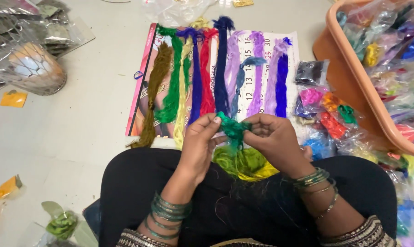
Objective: The recorder is braiding colorful synthetic fibers and organizing them into bundles on a factory floor.
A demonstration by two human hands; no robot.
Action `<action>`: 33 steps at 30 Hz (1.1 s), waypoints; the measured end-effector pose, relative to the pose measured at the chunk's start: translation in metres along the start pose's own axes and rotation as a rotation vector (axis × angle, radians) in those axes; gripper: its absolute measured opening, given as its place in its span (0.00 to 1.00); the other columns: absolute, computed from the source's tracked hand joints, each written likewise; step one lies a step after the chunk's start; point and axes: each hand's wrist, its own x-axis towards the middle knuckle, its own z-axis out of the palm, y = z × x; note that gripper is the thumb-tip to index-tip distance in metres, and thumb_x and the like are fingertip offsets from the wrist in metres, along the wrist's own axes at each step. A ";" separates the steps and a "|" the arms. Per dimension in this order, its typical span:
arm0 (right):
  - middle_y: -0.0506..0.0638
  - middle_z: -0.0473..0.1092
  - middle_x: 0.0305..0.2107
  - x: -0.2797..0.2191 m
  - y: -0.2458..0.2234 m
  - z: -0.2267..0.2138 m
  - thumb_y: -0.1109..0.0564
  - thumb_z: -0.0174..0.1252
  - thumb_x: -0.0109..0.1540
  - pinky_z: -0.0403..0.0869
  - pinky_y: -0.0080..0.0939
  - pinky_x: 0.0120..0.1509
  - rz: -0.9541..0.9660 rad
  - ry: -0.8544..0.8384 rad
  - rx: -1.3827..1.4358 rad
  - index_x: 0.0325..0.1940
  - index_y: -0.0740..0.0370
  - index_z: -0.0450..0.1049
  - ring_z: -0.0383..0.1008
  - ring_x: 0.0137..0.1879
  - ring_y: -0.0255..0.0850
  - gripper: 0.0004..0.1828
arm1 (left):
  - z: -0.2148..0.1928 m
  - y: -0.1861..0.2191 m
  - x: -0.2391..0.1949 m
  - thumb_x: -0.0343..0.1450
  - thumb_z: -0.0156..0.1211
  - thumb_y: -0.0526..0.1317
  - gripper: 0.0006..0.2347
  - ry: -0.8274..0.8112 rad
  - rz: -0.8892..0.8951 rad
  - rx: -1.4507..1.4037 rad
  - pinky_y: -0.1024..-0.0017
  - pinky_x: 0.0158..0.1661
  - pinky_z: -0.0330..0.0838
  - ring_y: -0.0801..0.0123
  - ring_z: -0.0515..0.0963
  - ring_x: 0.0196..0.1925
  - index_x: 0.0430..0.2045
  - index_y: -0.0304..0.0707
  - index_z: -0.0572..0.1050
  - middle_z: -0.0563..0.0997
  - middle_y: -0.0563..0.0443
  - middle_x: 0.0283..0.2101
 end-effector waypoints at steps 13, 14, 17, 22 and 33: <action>0.42 0.75 0.35 -0.015 -0.016 0.004 0.71 0.58 0.59 0.73 0.23 0.42 -0.102 -0.106 0.090 0.47 0.69 0.75 0.74 0.40 0.23 0.12 | -0.007 -0.003 -0.004 0.81 0.56 0.40 0.09 -0.071 -0.060 -0.124 0.80 0.23 0.60 0.82 0.60 0.18 0.32 0.38 0.73 0.64 0.63 0.19; 0.42 0.75 0.35 -0.015 -0.013 0.002 0.71 0.58 0.59 0.73 0.23 0.42 -0.106 -0.101 0.090 0.47 0.69 0.75 0.74 0.40 0.23 0.12 | -0.007 0.002 -0.005 0.81 0.56 0.40 0.09 -0.077 -0.060 -0.121 0.80 0.23 0.60 0.82 0.60 0.18 0.32 0.38 0.73 0.64 0.63 0.19; 0.45 0.73 0.36 -0.015 -0.010 -0.003 0.72 0.58 0.61 0.66 0.24 0.36 -0.128 -0.054 0.116 0.50 0.71 0.75 0.68 0.36 0.25 0.12 | 0.006 0.021 -0.009 0.81 0.56 0.48 0.18 -0.238 -0.069 -0.110 0.82 0.20 0.64 0.83 0.63 0.15 0.46 0.28 0.84 0.66 0.67 0.15; 0.48 0.74 0.42 -0.016 -0.020 -0.005 0.70 0.58 0.62 0.76 0.29 0.52 -0.239 -0.034 0.090 0.53 0.69 0.74 0.76 0.48 0.29 0.14 | -0.008 -0.009 0.002 0.73 0.59 0.32 0.10 -0.170 -0.037 0.375 0.81 0.26 0.67 0.81 0.72 0.23 0.45 0.30 0.81 0.81 0.54 0.30; 0.47 0.79 0.41 -0.007 -0.012 0.004 0.61 0.60 0.61 0.80 0.30 0.49 -0.054 -0.038 0.081 0.56 0.65 0.73 0.80 0.44 0.30 0.19 | -0.009 -0.010 0.005 0.69 0.56 0.26 0.11 -0.059 0.271 0.387 0.81 0.39 0.72 0.80 0.78 0.37 0.43 0.31 0.81 0.83 0.55 0.38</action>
